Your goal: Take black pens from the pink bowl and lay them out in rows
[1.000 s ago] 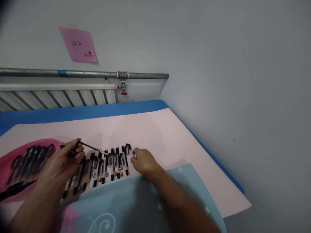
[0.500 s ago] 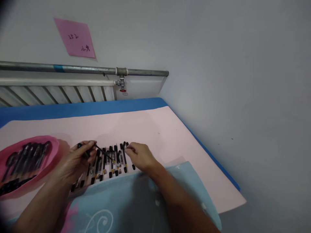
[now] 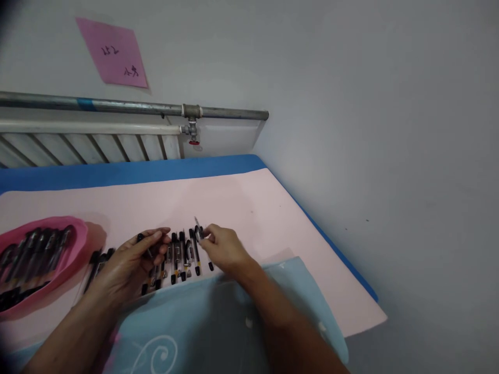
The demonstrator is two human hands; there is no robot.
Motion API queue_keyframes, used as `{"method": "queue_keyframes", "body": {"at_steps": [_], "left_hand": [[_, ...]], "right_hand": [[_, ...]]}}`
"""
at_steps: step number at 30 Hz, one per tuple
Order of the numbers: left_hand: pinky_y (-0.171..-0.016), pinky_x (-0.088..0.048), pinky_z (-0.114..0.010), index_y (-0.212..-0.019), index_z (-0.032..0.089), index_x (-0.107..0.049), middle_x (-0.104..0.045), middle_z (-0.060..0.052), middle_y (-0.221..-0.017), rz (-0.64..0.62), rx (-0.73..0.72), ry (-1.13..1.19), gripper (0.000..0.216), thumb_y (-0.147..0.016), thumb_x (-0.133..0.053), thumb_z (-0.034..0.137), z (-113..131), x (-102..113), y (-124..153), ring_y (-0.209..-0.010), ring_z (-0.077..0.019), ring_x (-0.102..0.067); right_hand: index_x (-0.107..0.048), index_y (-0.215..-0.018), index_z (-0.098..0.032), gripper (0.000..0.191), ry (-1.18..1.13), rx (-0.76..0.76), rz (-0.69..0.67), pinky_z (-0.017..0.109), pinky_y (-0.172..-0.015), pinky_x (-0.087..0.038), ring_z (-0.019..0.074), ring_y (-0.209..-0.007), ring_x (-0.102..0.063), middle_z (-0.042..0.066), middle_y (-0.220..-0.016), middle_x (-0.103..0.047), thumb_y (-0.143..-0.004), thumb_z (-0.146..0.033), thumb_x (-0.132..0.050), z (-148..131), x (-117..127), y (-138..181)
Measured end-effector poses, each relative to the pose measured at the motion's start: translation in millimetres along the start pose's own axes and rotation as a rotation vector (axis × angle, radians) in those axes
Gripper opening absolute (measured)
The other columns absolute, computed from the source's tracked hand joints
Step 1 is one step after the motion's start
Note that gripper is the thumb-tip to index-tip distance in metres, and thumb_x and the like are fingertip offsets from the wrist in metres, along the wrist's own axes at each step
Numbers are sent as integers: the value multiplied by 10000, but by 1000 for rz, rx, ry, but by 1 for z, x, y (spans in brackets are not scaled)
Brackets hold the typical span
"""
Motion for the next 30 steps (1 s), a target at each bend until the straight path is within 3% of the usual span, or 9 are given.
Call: {"method": "queue_keyframes", "body": {"at_steps": [6, 10, 14, 18, 21, 24, 30], "left_hand": [[-502, -489, -176, -835, 82, -666, -651, -79, -737, 29, 75, -3, 115, -749, -594, 110, -5, 2, 1, -598, -104, -597], [-568, -524, -198, -839, 81, -667, -667, -98, -775, 17, 108, 32, 123, -768, -568, 92, -7, -1, 2, -644, -119, -623], [-735, -539, -283, -843, 65, -672, -678, -149, -884, -21, 173, 113, 156, -799, -527, 105, -11, -5, 3, -797, -180, -648], [-841, -507, -343, -854, 57, -677, -664, -184, -984, -71, 264, 232, 211, -830, -484, 138, -18, -15, 7, -963, -239, -615], [-818, -516, -337, -844, 78, -683, -674, -156, -966, -81, 292, 300, 218, -837, -476, 147, -22, -22, 11, -935, -221, -622], [-731, -528, -263, -822, 98, -687, -686, -110, -891, -88, 293, 345, 222, -841, -469, 136, -27, -29, 15, -824, -158, -634], [-683, -508, -198, -870, 74, -683, -680, -122, -924, -126, 309, 407, 259, -858, -438, 159, -32, -33, 16, -805, -128, -625]], "right_hand": [[-654, -888, -130, 204, 332, -7, 16, 224, -612, -366, 145, -692, -569, 71, -772, -662, -770, -196, -502, 13, 8, -10], [-653, -911, -124, 212, 365, -5, -3, 228, -615, -372, 145, -672, -579, 80, -783, -670, -780, -204, -508, 13, 2, -10], [-655, -860, -143, 187, 309, 22, 49, 229, -601, -377, 131, -619, -565, 46, -687, -647, -802, -212, -491, 6, 7, -8], [-638, -795, -175, 171, 107, 201, 161, 212, -622, -405, 113, -663, -570, 6, -703, -635, -821, -216, -474, -17, 14, 0], [-638, -879, -184, 161, 21, 432, 175, 211, -686, -432, 112, -745, -581, 13, -801, -640, -829, -210, -487, -42, 6, 14], [-612, -997, -180, 205, 84, 620, 100, 241, -777, -441, 136, -852, -573, 49, -906, -629, -839, -183, -481, -59, -15, 28], [-578, -1014, -156, 222, 201, 768, 51, 333, -875, -433, 179, -954, -534, 88, -966, -610, -867, -147, -412, -68, -35, 39]]}}
Point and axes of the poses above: each hand's wrist, its own y-axis away from the middle knuckle, its own x-axis out of the back of the hand, z = x × y, the point moved 8 cm from there along -y, towards the middle knuckle
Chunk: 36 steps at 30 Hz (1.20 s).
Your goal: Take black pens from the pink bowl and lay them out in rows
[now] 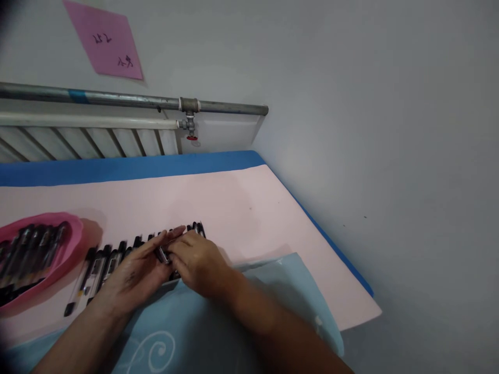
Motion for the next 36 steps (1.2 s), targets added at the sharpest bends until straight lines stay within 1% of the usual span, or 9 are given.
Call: {"method": "queue_keyframes", "body": {"at_steps": [6, 10, 15, 19, 20, 23, 26, 32, 36], "left_hand": [[-827, -501, -350, -899, 99, -679, -665, -154, -1027, -40, 7, -27, 258, -846, -452, 211, 4, 1, -2, -1015, -229, -591], [-838, -496, -340, -886, 97, -674, -668, -144, -1022, -19, 11, -40, 247, -847, -452, 198, 0, 1, -2, -1033, -226, -584], [-827, -507, -341, -850, 87, -671, -678, -140, -982, 36, -1, -60, 252, -856, -437, 181, -2, 1, -1, -1007, -228, -599], [-850, -504, -361, -899, 78, -666, -660, -167, -1034, 38, -42, -45, 237, -846, -460, 183, 5, 3, -1, -1021, -245, -595], [-858, -502, -368, -902, 75, -664, -652, -178, -1051, 42, -45, -40, 233, -842, -471, 190, 7, 4, -2, -1030, -255, -590], [-837, -518, -359, -905, 70, -659, -646, -191, -1056, 81, -67, -48, 225, -837, -480, 188, 13, 8, -2, -1019, -259, -597], [-796, -538, -331, -903, 70, -655, -654, -185, -1029, 107, -96, -71, 218, -838, -473, 170, 19, 10, -2, -973, -243, -619], [-772, -544, -319, -910, 80, -656, -667, -171, -986, 91, -100, -103, 214, -837, -475, 169, 18, 10, -3, -930, -225, -634], [-750, -545, -305, -905, 81, -655, -670, -167, -971, 91, -89, -121, 214, -839, -470, 165, 17, 12, -3, -910, -218, -639]], "right_hand": [[-585, -911, -138, 192, 32, 85, -19, 349, -875, -430, 187, -936, -525, 105, -942, -587, -853, -120, -402, -12, 2, -3], [-557, -840, -159, 140, 43, 42, -30, 349, -833, -428, 185, -881, -515, 83, -877, -579, -836, -137, -420, -8, -2, -1], [-540, -794, -170, 51, 1, -104, -31, 276, -738, -417, 156, -792, -506, 47, -829, -565, -781, -177, -491, 6, 0, 1], [-572, -769, -171, 90, 27, -429, 33, 210, -612, -372, 113, -679, -503, 14, -760, -575, -748, -159, -486, 42, 31, 5], [-585, -743, -167, 98, 75, -513, 5, 210, -598, -358, 113, -664, -503, 13, -733, -583, -737, -159, -488, 53, 38, 8], [-614, -667, -153, 123, 187, -692, -216, 216, -553, -323, 113, -601, -499, 22, -663, -607, -700, -151, -495, 80, 40, 19], [-636, -662, -147, 145, 225, -734, -368, 220, -520, -301, 112, -553, -495, 34, -633, -624, -691, -157, -495, 89, 32, 26], [-667, -689, -144, 183, 235, -710, -432, 223, -525, -305, 124, -574, -519, 63, -690, -660, -691, -147, -484, 85, 22, 28], [-673, -683, -143, 185, 212, -701, -456, 227, -520, -298, 123, -556, -506, 62, -657, -649, -695, -162, -489, 82, 19, 28]]}}
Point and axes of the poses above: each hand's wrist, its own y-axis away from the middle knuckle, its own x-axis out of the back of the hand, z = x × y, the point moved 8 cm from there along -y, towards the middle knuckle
